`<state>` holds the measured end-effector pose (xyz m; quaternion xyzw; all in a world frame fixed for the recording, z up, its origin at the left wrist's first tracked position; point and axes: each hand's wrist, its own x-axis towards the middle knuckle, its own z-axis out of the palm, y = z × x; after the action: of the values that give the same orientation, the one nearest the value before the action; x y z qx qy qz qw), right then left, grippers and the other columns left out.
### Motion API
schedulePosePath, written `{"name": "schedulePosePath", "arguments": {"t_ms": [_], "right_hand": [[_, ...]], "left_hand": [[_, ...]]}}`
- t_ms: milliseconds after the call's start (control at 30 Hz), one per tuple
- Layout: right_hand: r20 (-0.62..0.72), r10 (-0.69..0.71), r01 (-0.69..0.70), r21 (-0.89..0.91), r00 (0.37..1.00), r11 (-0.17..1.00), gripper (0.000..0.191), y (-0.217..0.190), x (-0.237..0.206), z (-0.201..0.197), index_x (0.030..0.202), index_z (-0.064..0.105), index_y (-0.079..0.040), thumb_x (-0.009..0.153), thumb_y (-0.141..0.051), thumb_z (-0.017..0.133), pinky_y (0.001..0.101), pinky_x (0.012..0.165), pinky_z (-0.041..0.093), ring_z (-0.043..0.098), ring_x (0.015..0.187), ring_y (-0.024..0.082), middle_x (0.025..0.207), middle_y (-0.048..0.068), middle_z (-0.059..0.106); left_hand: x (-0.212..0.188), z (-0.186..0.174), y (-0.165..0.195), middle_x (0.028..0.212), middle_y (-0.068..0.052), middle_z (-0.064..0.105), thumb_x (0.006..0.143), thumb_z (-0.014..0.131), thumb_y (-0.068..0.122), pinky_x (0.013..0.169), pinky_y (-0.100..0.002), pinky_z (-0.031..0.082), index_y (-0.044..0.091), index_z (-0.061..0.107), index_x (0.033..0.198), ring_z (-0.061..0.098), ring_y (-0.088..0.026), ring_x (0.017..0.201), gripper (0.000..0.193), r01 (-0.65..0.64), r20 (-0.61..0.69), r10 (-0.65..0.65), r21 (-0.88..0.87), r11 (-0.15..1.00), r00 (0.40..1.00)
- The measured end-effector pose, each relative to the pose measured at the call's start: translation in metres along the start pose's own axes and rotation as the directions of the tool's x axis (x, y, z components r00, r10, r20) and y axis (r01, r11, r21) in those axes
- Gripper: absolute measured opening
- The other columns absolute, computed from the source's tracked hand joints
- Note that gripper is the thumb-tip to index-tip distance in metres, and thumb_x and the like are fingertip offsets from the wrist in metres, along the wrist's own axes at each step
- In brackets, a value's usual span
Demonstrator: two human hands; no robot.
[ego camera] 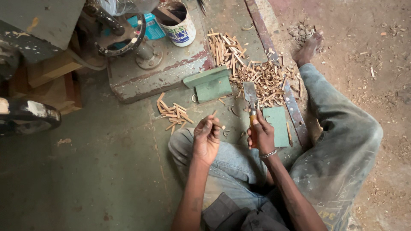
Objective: The person sits on the floor and uses a chisel to shave and shape small wooden pieces held against a green wooden jig, producing wood shavings that pile up beside the work. They repeatedly reposition the wood pieces and continue chiseling throughout the episode.
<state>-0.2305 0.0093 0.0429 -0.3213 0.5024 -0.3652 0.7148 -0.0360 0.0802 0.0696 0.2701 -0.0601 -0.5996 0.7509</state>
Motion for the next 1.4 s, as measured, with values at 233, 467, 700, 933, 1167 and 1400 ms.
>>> {"name": "schedulePosePath", "arguments": {"t_ms": [233, 467, 700, 933, 1167, 1400], "right_hand": [[-0.023, 0.046, -0.046, -0.001, 0.999, 0.999, 0.058, -0.004, -0.005, -0.001, 0.158, 0.042, -0.024, 0.101, -0.028, 0.053, 0.0288, 0.033, 0.043, 0.051, 0.039, 0.012, 0.067, 0.003, 0.058], [-0.085, 0.005, -0.006, -0.012, 0.996, 1.0, 0.059, -0.003, 0.003, -0.015, 0.158, 0.042, -0.025, 0.1, -0.03, 0.053, 0.0298, 0.032, 0.041, 0.05, 0.037, 0.013, 0.066, 0.005, 0.059], [-0.136, 0.048, -0.038, 0.078, 0.99, 0.996, 0.058, -0.005, 0.004, -0.023, 0.156, 0.045, -0.026, 0.099, -0.027, 0.054, 0.0307, 0.031, 0.042, 0.051, 0.037, 0.014, 0.065, 0.005, 0.059], [-0.128, 0.095, -0.085, 0.077, 0.987, 0.993, 0.057, -0.012, 0.003, -0.015, 0.156, 0.045, -0.028, 0.099, -0.027, 0.053, 0.0303, 0.032, 0.042, 0.05, 0.038, 0.013, 0.066, 0.005, 0.059], [-0.12, 0.061, -0.055, 0.055, 0.991, 0.997, 0.056, -0.011, 0.005, -0.016, 0.156, 0.046, -0.027, 0.1, -0.026, 0.051, 0.0296, 0.032, 0.042, 0.05, 0.038, 0.013, 0.065, 0.006, 0.061], [-0.073, 0.012, -0.004, 0.114, 0.997, 0.993, 0.054, -0.012, 0.013, -0.009, 0.156, 0.048, -0.024, 0.102, -0.023, 0.051, 0.028, 0.034, 0.042, 0.051, 0.04, 0.012, 0.067, 0.005, 0.059]], "left_hand": [[0.013, 0.016, 0.003, 0.108, -0.008, 0.074, 0.092, 0.076, 0.004, 0.074, -0.022, 0.057, 0.004, 0.069, 0.113, 0.074, -0.017, 0.09, 0.022, -0.031, -0.099, 0.038, 0.073, 0.997, 0.994], [0.165, 0.053, 0.009, 0.09, -0.006, 0.076, 0.08, 0.084, 0.007, 0.061, -0.025, 0.056, 0.001, 0.074, 0.092, 0.068, -0.011, 0.074, 0.017, -0.247, -0.018, 0.386, 0.74, 0.625, 0.923], [0.262, 0.059, 0.008, 0.073, -0.009, 0.075, 0.069, 0.084, 0.01, 0.066, -0.038, 0.058, 0.01, 0.077, 0.079, 0.072, -0.025, 0.067, 0.013, -0.212, 0.307, 0.691, 0.952, -0.222, 0.655], [0.267, 0.064, 0.012, 0.092, -0.014, 0.072, 0.073, 0.079, 0.018, 0.073, -0.051, 0.056, 0.01, 0.072, 0.086, 0.071, -0.038, 0.083, 0.017, -0.067, 0.522, 0.4, 0.667, -0.742, 0.753], [0.226, 0.032, 0.061, 0.099, -0.011, 0.074, 0.087, 0.074, 0.017, 0.078, -0.048, 0.057, 0.013, 0.075, 0.095, 0.071, -0.036, 0.091, 0.009, -0.266, 0.479, 0.327, 0.81, -0.522, 0.815], [0.083, -0.085, 0.125, 0.098, -0.013, 0.072, 0.087, 0.069, 0.016, 0.075, -0.051, 0.054, 0.016, 0.075, 0.103, 0.07, -0.038, 0.09, 0.017, 0.132, 0.223, 0.35, 0.644, -0.753, 0.91]]}}
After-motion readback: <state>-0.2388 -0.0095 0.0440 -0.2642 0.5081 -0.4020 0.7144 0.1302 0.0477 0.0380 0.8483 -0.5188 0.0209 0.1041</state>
